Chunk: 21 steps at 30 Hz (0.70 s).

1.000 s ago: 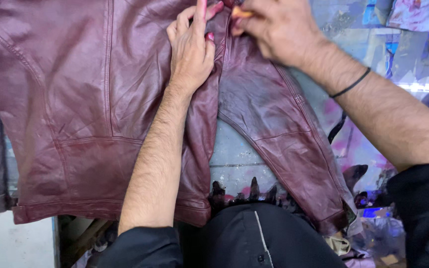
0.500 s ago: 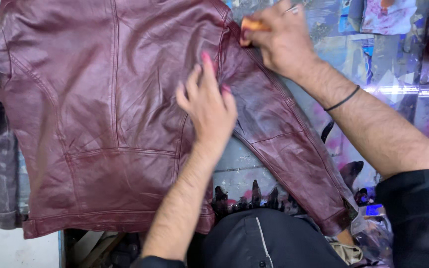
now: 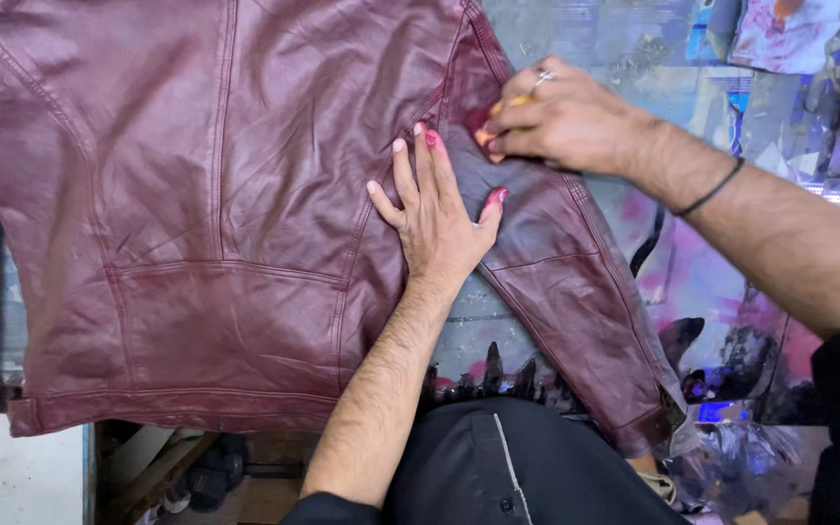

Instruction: The person rubs a dye-loaded sponge along the sleeve and shoulder of a maroon leather jacket laid on a glass work table, repositioning the jacket to reach new sections. They then pour liquid dye from a red bottle onto the sponge and continue applying it to the jacket.

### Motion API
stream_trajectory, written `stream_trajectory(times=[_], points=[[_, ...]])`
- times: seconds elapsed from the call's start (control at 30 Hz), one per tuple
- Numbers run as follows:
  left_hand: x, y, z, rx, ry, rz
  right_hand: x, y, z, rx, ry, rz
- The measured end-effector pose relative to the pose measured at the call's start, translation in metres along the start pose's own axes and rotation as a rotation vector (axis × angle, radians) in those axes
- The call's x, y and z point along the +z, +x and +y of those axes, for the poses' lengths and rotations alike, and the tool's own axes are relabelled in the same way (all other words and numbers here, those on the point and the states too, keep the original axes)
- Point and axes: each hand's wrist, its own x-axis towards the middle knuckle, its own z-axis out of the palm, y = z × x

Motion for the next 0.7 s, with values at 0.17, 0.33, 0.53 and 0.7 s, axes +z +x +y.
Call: stream_trajectory(times=[0.17, 0.33, 0.53, 0.7], points=[[0.0, 0.0, 0.0, 0.007, 0.016, -0.012, -0.008, 0.002, -0.018, 0.008, -0.331, -0.002], [-0.004, 0.002, 0.002, 0.01, 0.019, -0.024, -0.006, -0.01, -0.022, 0.177, -0.452, 0.005], [0.004, -0.005, -0.004, 0.063, 0.004, 0.093, 0.012, -0.024, -0.038, 0.292, -0.268, 0.011], [0.0, -0.041, -0.005, 0.304, -0.263, 0.17, -0.017, -0.08, -0.085, 0.637, -0.287, 0.395]])
